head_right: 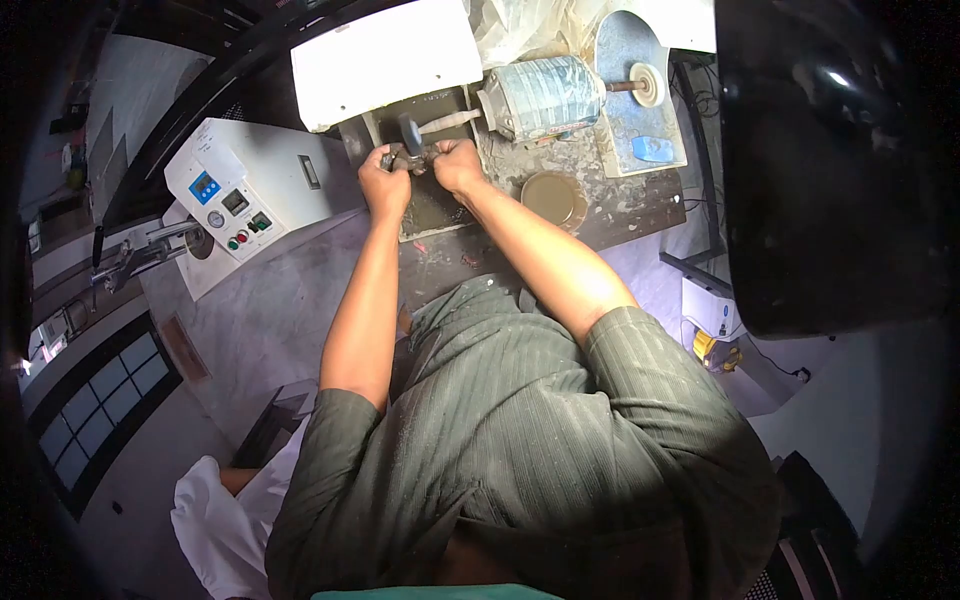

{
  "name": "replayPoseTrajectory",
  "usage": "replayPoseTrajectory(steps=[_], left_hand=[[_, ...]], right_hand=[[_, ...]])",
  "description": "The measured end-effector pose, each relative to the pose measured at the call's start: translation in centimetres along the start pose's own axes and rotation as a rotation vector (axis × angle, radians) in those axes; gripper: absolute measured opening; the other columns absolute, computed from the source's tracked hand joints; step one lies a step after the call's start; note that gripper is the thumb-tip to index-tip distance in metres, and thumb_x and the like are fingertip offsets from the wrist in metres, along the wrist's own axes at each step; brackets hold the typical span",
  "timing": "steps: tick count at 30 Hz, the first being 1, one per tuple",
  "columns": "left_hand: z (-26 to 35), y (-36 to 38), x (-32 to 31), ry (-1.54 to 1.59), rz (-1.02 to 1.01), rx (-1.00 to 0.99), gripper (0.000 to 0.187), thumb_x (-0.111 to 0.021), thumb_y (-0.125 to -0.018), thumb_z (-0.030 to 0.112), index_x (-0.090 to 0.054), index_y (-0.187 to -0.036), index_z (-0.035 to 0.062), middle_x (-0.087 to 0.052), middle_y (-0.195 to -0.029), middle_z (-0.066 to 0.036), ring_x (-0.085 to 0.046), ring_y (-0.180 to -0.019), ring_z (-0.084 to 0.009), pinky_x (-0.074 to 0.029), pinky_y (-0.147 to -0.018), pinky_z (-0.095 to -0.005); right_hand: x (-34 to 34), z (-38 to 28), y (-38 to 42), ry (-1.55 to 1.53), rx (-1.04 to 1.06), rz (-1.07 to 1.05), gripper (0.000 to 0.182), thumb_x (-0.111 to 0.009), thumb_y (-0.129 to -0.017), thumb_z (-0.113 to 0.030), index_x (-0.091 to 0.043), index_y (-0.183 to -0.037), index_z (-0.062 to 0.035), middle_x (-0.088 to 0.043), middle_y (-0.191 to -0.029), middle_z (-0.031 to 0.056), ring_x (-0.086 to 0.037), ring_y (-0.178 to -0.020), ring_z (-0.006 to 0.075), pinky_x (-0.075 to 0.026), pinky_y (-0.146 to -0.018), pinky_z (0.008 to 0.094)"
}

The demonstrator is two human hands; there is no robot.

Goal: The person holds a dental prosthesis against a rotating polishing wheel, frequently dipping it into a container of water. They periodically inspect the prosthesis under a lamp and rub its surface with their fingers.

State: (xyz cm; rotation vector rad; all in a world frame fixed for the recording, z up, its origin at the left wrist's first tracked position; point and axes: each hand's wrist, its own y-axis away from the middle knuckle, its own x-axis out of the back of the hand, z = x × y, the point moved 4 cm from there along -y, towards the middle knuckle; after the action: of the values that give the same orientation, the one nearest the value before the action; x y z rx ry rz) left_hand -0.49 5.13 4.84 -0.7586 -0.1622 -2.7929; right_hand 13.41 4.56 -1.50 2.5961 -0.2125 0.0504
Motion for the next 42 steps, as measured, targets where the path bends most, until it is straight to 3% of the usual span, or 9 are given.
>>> replayPoseTrajectory(steps=[8,13,18,22,38,40,41,42], left_hand=[[-0.4,0.9,-0.2,0.004,-0.040,-0.024,0.021,-0.059,-0.070,-0.006,-0.063,-0.090,-0.0017,-0.068,-0.083,-0.015,-0.066,-0.077,-0.0240,-0.050,-0.073,-0.0325],[-0.2,2.6,-0.2,0.093,0.076,-0.230,0.021,-0.056,-0.074,-0.011,-0.060,-0.093,-0.0028,-0.067,-0.087,-0.014,-0.066,-0.079,-0.0222,-0.050,-0.074,-0.0321],[-1.4,2.4,-0.8,0.156,0.087,-0.138,0.021,-0.055,-0.075,-0.012,-0.059,-0.093,-0.0042,-0.067,-0.088,-0.013,-0.066,-0.081,-0.0194,-0.050,-0.075,-0.0306],[-2.0,2.9,-0.9,0.244,0.124,-0.078,0.021,-0.054,-0.075,-0.013,-0.057,-0.094,-0.0052,-0.067,-0.090,-0.014,-0.066,-0.082,-0.0196,-0.050,-0.077,-0.0303],[-0.7,2.9,-0.4,0.154,0.083,-0.181,0.024,-0.052,-0.075,-0.013,-0.057,-0.097,-0.0059,-0.067,-0.096,-0.016,-0.066,-0.086,-0.0206,-0.051,-0.078,-0.0313],[-1.1,2.4,-0.8,0.272,0.094,-0.127,0.023,-0.053,-0.069,-0.011,-0.061,-0.089,-0.0021,-0.065,-0.086,-0.017,-0.065,-0.081,-0.0318,-0.049,-0.074,-0.0372],[-1.2,2.1,-1.0,0.272,0.094,-0.127,0.023,-0.053,-0.069,-0.011,-0.061,-0.089,-0.0021,-0.065,-0.086,-0.017,-0.065,-0.081,-0.0318,-0.049,-0.074,-0.0372],[-1.3,1.7,-1.0,0.221,0.080,-0.124,0.022,-0.053,-0.071,-0.011,-0.061,-0.090,-0.0029,-0.067,-0.085,-0.015,-0.065,-0.079,-0.0255,-0.050,-0.073,-0.0337]], right_hand=[[0.0,0.8,-0.2,-0.029,0.041,0.002,0.008,-0.064,-0.079,-0.002,-0.071,-0.082,0.0021,-0.067,-0.070,0.0049,-0.056,-0.063,0.0102,-0.044,-0.060,0.0273],[0.0,-0.6,2.1,-0.123,0.051,-0.053,0.008,-0.067,-0.082,-0.007,-0.071,-0.083,0.0010,-0.067,-0.071,0.0041,-0.055,-0.063,0.0080,-0.042,-0.058,0.0244],[-0.3,-0.4,1.7,-0.238,0.048,-0.069,0.008,-0.067,-0.083,-0.005,-0.070,-0.084,0.0021,-0.068,-0.074,0.0044,-0.056,-0.064,0.0084,-0.043,-0.059,0.0237],[-0.2,-1.1,2.2,-0.126,-0.006,-0.094,0.006,-0.066,-0.084,-0.004,-0.069,-0.085,0.0011,-0.068,-0.079,0.0039,-0.058,-0.066,0.0082,-0.045,-0.061,0.0225],[-0.4,0.5,1.6,-0.335,-0.024,-0.089,0.008,-0.068,-0.083,-0.006,-0.070,-0.085,0.0008,-0.068,-0.079,0.0033,-0.057,-0.066,0.0087,-0.043,-0.063,0.0230],[-0.3,0.7,1.4,-0.345,-0.034,-0.091,0.008,-0.068,-0.083,-0.006,-0.070,-0.086,0.0006,-0.069,-0.079,0.0030,-0.056,-0.067,0.0083,-0.043,-0.063,0.0224],[-0.3,0.8,1.3,-0.354,-0.043,-0.094,0.008,-0.068,-0.083,-0.006,-0.070,-0.087,0.0004,-0.069,-0.080,0.0026,-0.056,-0.067,0.0078,-0.043,-0.063,0.0218],[-0.2,0.7,1.2,-0.354,-0.044,-0.093,0.008,-0.068,-0.083,-0.006,-0.070,-0.087,0.0004,-0.069,-0.080,0.0026,-0.056,-0.067,0.0078,-0.043,-0.063,0.0218]])
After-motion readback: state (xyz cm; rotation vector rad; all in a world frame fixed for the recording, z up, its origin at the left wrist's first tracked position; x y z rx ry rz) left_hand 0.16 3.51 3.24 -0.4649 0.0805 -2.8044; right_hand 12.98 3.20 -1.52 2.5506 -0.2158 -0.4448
